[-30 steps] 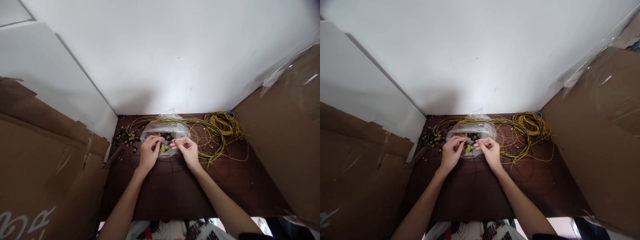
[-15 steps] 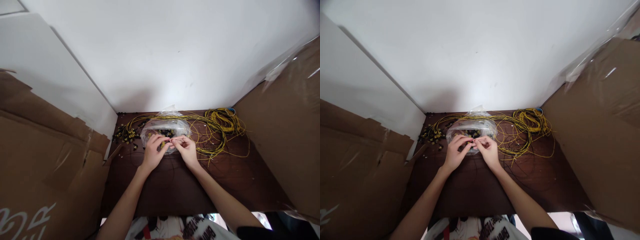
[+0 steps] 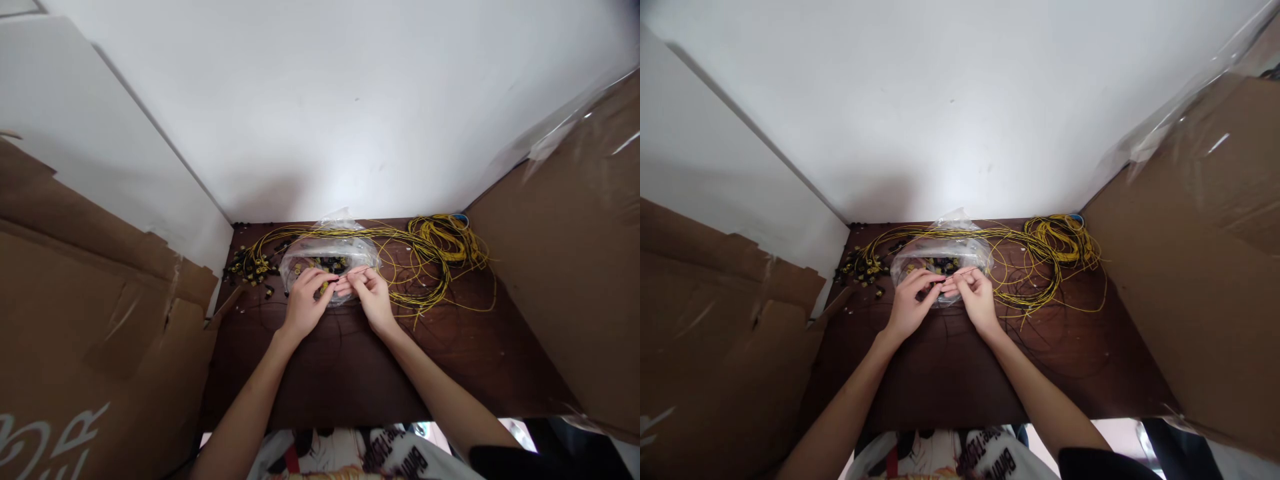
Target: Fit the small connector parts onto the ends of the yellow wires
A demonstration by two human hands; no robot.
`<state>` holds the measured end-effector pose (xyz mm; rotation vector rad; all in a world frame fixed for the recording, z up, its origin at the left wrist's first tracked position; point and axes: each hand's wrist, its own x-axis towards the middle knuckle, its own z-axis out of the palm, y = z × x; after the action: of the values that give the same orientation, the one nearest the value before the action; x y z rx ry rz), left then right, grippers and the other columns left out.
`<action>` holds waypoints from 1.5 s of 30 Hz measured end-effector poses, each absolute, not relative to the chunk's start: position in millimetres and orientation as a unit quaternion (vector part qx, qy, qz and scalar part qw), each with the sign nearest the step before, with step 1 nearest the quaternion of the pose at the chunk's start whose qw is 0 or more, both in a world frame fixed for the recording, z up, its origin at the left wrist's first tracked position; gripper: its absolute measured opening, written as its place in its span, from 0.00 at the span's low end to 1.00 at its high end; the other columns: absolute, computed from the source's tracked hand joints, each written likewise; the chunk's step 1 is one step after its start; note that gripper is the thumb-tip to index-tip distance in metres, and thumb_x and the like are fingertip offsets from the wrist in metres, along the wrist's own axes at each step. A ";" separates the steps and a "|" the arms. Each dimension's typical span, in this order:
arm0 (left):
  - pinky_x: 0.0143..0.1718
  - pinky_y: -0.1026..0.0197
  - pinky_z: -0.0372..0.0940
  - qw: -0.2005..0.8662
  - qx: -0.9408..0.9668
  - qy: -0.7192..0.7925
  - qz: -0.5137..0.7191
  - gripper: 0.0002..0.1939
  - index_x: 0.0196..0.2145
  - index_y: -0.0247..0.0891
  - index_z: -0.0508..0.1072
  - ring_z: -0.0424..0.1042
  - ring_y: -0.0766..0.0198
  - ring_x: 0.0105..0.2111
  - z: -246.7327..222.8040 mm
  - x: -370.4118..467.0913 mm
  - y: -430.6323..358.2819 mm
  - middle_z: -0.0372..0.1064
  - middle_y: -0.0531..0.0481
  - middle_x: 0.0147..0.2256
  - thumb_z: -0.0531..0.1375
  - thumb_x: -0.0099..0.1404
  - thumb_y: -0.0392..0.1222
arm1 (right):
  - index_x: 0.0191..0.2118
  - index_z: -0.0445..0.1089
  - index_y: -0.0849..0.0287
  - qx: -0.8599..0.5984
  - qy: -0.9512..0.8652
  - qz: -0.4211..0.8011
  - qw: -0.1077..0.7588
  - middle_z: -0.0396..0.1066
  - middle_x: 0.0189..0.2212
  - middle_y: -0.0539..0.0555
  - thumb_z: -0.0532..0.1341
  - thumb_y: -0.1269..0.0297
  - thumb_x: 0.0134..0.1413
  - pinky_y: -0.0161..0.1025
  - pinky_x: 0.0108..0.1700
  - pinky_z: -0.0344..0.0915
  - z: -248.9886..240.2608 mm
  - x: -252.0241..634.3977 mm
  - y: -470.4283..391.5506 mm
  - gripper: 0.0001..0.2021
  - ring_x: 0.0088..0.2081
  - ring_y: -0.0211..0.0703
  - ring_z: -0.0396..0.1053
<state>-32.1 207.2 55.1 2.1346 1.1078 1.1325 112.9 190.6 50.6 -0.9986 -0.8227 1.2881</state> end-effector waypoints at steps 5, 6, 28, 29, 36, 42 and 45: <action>0.37 0.60 0.63 0.237 0.779 0.408 0.413 0.08 0.38 0.38 0.74 0.67 0.62 0.36 53.7 -32.5 207.9 0.69 0.47 0.34 0.56 0.63 0.37 | 0.32 0.69 0.60 -0.431 -0.382 0.552 0.603 0.74 0.24 0.50 0.67 0.59 0.42 0.36 0.30 0.73 48.8 113.6 190.5 0.12 0.26 0.39 0.74; 0.37 0.60 0.63 0.236 0.779 0.410 0.411 0.08 0.38 0.38 0.74 0.67 0.62 0.36 53.5 -32.5 207.9 0.69 0.47 0.34 0.56 0.63 0.37 | 0.32 0.70 0.60 -0.433 -0.387 0.547 0.603 0.74 0.24 0.50 0.67 0.59 0.42 0.36 0.31 0.73 48.2 113.6 190.6 0.12 0.26 0.39 0.74; 0.35 0.60 0.62 0.225 0.783 0.411 0.409 0.08 0.37 0.36 0.75 0.67 0.62 0.33 47.3 -34.1 210.5 0.71 0.47 0.30 0.57 0.63 0.38 | 0.30 0.71 0.61 -0.441 -0.400 0.550 0.586 0.75 0.23 0.51 0.68 0.58 0.39 0.36 0.31 0.72 47.4 115.9 192.9 0.13 0.26 0.39 0.74; 0.34 0.60 0.62 0.224 0.784 0.411 0.407 0.08 0.37 0.36 0.75 0.67 0.62 0.33 47.3 -34.0 210.5 0.71 0.47 0.30 0.57 0.63 0.38 | 0.30 0.71 0.61 -0.444 -0.402 0.545 0.586 0.75 0.23 0.51 0.68 0.58 0.40 0.36 0.31 0.72 47.6 116.1 192.8 0.13 0.26 0.39 0.74; 0.34 0.60 0.62 0.226 0.784 0.415 0.402 0.08 0.37 0.37 0.75 0.67 0.63 0.32 48.9 -34.4 209.0 0.71 0.48 0.31 0.56 0.63 0.39 | 0.30 0.69 0.62 -0.443 -0.395 0.549 0.589 0.74 0.22 0.51 0.68 0.56 0.41 0.37 0.30 0.72 47.7 116.3 193.2 0.15 0.25 0.40 0.73; 0.34 0.60 0.64 0.208 0.775 0.417 0.427 0.08 0.38 0.38 0.74 0.67 0.62 0.35 51.9 -30.9 210.8 0.70 0.47 0.33 0.56 0.63 0.38 | 0.30 0.68 0.61 -0.442 -0.387 0.553 0.590 0.74 0.23 0.52 0.67 0.54 0.41 0.38 0.30 0.72 47.6 116.0 193.3 0.15 0.25 0.41 0.74; 0.36 0.60 0.65 0.175 0.751 0.404 0.491 0.08 0.39 0.39 0.74 0.67 0.63 0.36 68.6 -29.1 201.2 0.69 0.47 0.34 0.56 0.63 0.37 | 0.31 0.67 0.61 -0.446 -0.383 0.545 0.598 0.75 0.23 0.52 0.67 0.55 0.42 0.38 0.30 0.72 48.2 117.1 193.2 0.15 0.26 0.41 0.74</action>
<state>-29.1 201.2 68.6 2.1287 1.1458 1.3909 117.1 193.2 48.2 -1.0354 -0.8884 1.2650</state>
